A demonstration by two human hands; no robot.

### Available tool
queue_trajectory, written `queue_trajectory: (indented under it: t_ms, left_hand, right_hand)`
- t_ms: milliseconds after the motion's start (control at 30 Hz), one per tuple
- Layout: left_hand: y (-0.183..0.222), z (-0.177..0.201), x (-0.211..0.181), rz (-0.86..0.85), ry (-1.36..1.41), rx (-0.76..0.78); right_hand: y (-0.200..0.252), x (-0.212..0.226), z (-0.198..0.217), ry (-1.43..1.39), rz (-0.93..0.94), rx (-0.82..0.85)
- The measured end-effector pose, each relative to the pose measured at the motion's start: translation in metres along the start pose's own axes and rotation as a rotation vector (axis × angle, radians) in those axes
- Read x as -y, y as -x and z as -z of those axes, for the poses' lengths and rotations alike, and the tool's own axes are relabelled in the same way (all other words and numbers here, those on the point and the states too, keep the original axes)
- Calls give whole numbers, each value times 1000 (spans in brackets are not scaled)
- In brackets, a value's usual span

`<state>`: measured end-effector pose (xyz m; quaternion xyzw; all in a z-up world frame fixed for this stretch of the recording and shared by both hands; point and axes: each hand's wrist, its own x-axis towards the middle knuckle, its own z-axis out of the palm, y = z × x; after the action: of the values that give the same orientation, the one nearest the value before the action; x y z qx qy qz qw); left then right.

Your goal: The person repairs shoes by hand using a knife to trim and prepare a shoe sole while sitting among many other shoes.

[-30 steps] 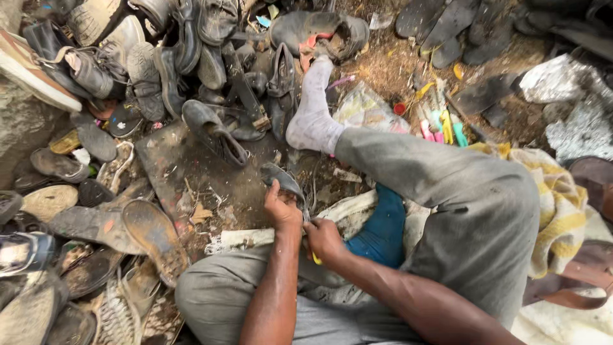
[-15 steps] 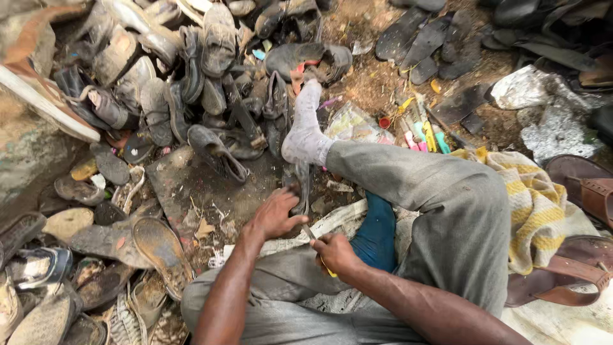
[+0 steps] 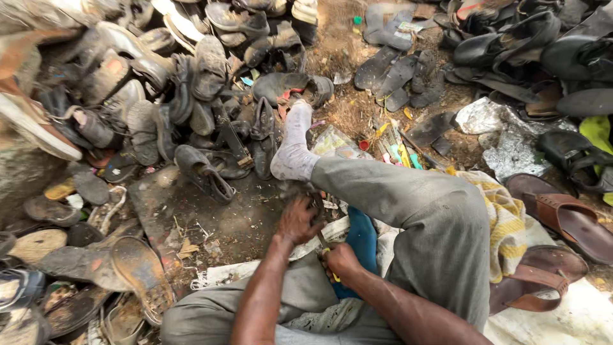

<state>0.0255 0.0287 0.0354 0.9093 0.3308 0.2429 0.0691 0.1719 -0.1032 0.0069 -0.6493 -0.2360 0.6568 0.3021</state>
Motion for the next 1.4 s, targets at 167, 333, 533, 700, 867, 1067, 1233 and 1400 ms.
queue_trajectory:
  t_ms: [167,333,533,700,867,1067,1233,1400]
  left_hand:
    - [-34,13,43,173,288,421]
    - [-24,1,56,392,564,422]
    - [1,-33,54,465,874,190]
    - [-1,-32,54,410,778,136]
    - [-18,-20,34,617,1086,92]
    - [-21,-16,31,716,1375,-9]
    - [-20,-28,33,646,1439,-67]
    - [-17,-27,41,756,1585,-115]
  right_hand:
    - [49,61,6,188,87,52]
    - [40,79,-5,459,18,41]
    - [-6,63,-34,97,-63,-36]
    - [4,-1,-50,673,980,-489]
    - [-15,41,-57,163,25,-307]
    - [-7,-10,-55,439,590,-515]
    - [-31,29,-63,394,290,-479]
    - [-6,-13,-70,425,658,-472]
